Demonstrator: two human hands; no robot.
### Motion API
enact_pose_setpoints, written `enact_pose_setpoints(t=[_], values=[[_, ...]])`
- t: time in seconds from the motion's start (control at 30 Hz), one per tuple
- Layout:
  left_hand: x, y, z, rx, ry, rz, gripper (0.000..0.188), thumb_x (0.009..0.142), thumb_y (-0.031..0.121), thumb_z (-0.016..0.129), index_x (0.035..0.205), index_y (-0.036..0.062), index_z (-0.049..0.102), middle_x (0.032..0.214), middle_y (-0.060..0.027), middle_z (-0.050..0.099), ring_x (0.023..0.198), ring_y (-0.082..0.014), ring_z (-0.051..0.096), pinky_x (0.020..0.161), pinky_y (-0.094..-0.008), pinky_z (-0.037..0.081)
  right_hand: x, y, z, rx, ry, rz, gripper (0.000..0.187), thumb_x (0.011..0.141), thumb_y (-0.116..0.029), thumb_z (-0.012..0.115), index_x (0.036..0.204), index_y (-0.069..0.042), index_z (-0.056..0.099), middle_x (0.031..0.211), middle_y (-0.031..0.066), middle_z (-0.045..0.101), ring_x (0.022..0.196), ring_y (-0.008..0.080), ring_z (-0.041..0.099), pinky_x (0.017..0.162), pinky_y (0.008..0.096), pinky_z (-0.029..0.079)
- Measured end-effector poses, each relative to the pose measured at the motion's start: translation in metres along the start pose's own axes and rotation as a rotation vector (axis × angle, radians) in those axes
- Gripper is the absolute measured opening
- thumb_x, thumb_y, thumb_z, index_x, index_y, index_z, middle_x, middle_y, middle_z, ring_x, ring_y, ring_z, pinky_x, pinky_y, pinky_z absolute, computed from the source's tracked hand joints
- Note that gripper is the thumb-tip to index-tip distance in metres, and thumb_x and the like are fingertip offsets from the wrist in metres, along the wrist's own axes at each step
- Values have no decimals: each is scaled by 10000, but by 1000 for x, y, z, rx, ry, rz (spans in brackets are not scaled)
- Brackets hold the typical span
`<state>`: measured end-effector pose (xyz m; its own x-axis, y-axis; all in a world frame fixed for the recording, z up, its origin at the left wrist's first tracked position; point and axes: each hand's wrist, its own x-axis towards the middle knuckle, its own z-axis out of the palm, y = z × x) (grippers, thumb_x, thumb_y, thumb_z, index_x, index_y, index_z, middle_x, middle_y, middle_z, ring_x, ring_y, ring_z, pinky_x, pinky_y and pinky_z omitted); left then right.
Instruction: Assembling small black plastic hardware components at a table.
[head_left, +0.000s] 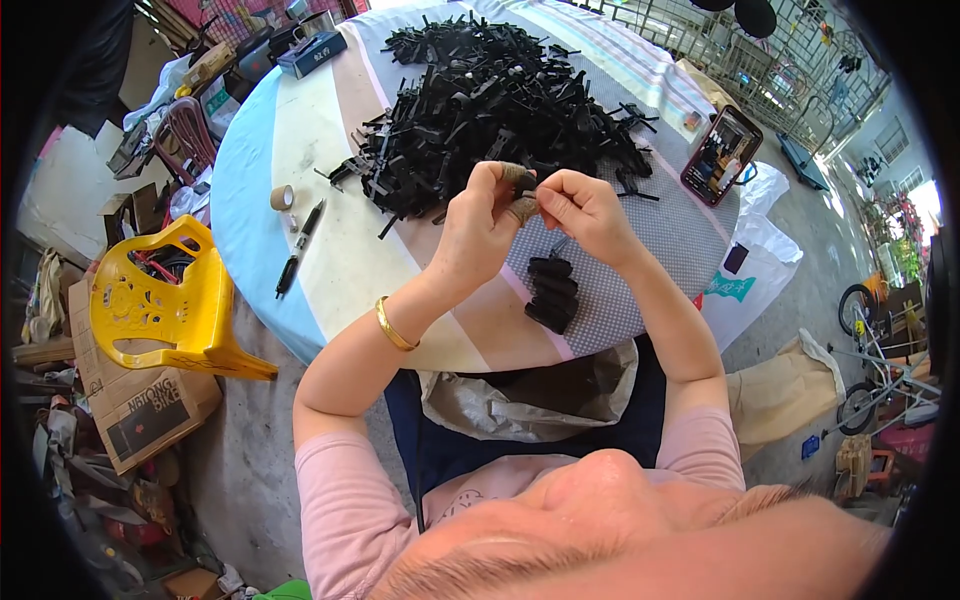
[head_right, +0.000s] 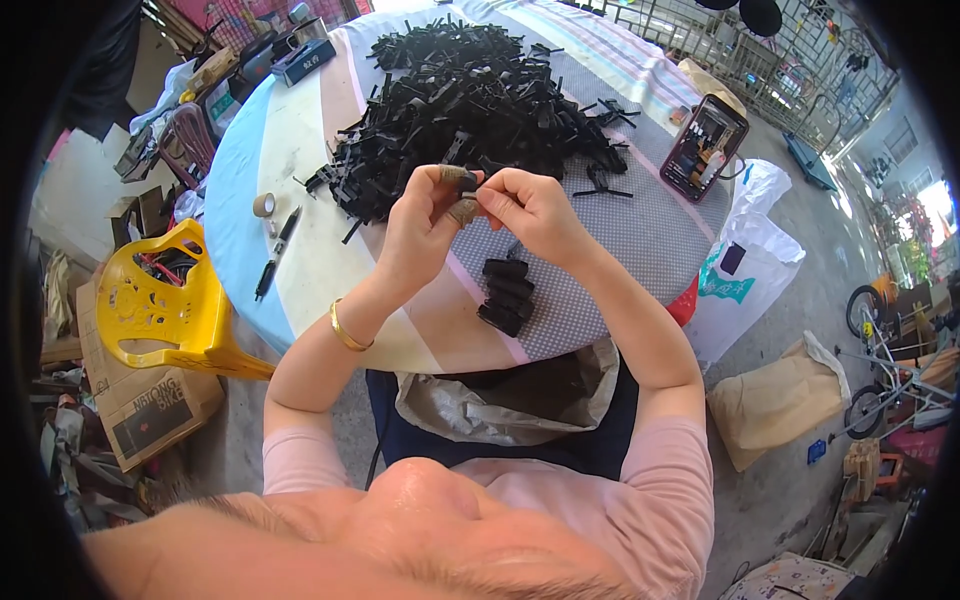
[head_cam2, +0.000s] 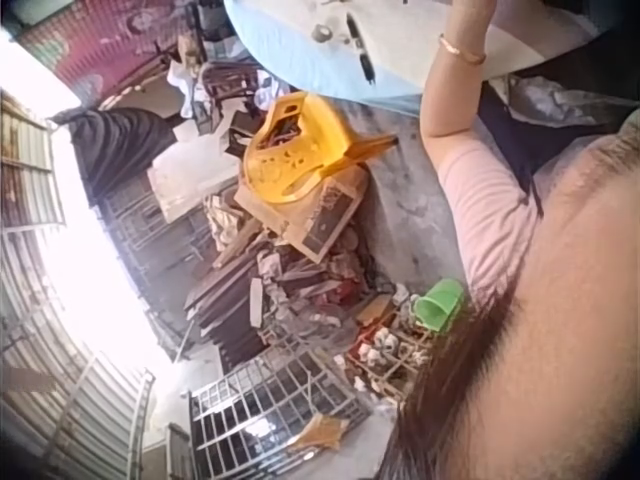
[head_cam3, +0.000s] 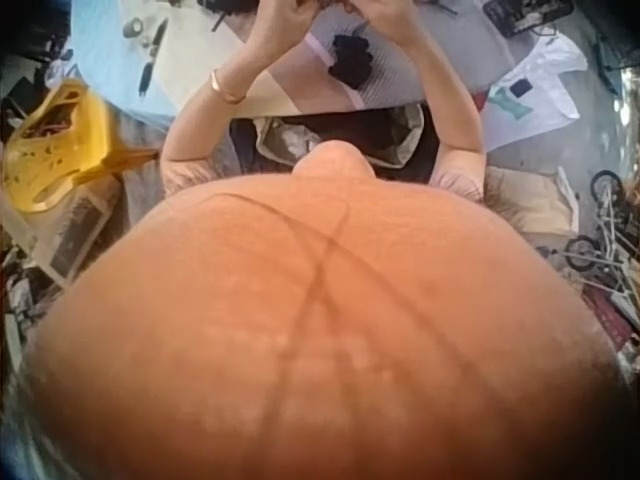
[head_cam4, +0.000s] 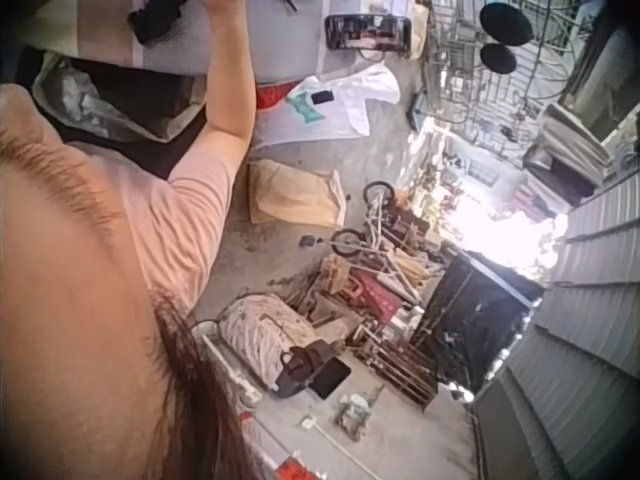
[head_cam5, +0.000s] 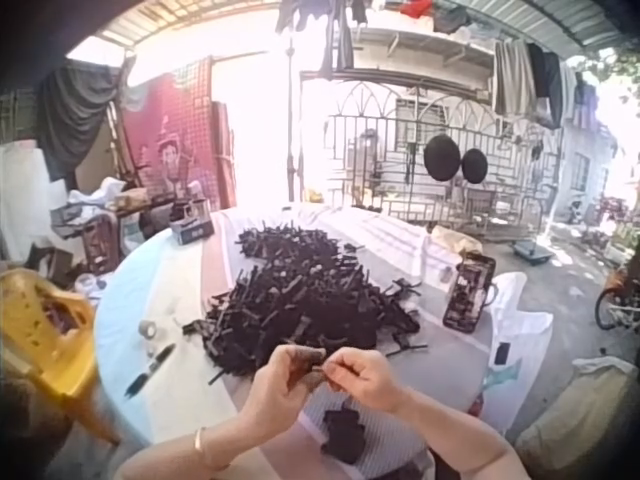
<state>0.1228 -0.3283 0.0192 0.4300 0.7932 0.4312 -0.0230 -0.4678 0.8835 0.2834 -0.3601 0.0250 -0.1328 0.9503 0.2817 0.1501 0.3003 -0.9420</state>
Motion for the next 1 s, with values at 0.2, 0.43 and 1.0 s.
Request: enact_pose_setpoints(t=[0.2,0.43,1.0], values=[[-3,-3,1,87,56,-15,165,778,-65,578,917,-35,495,954,-97,613,844,-109,581,749,-232,475,1,2,2,-37,17,-23,139,856,-100,536,801,16,590,617,15,551,563,54,494,518,186,402],[-7,0,3,301,130,260,142,761,-89,575,880,-37,520,925,-93,621,833,-111,584,746,-242,477,-2,-2,0,62,-51,125,134,857,-100,530,794,0,593,599,1,539,516,35,452,449,176,337],[12,1,-19,-975,-161,-349,315,859,-14,339,1166,9,407,1115,-199,508,1038,-279,531,907,-404,448,-3,3,-3,-197,261,-423,136,741,-41,674,834,-29,575,751,8,584,607,34,518,532,163,405]])
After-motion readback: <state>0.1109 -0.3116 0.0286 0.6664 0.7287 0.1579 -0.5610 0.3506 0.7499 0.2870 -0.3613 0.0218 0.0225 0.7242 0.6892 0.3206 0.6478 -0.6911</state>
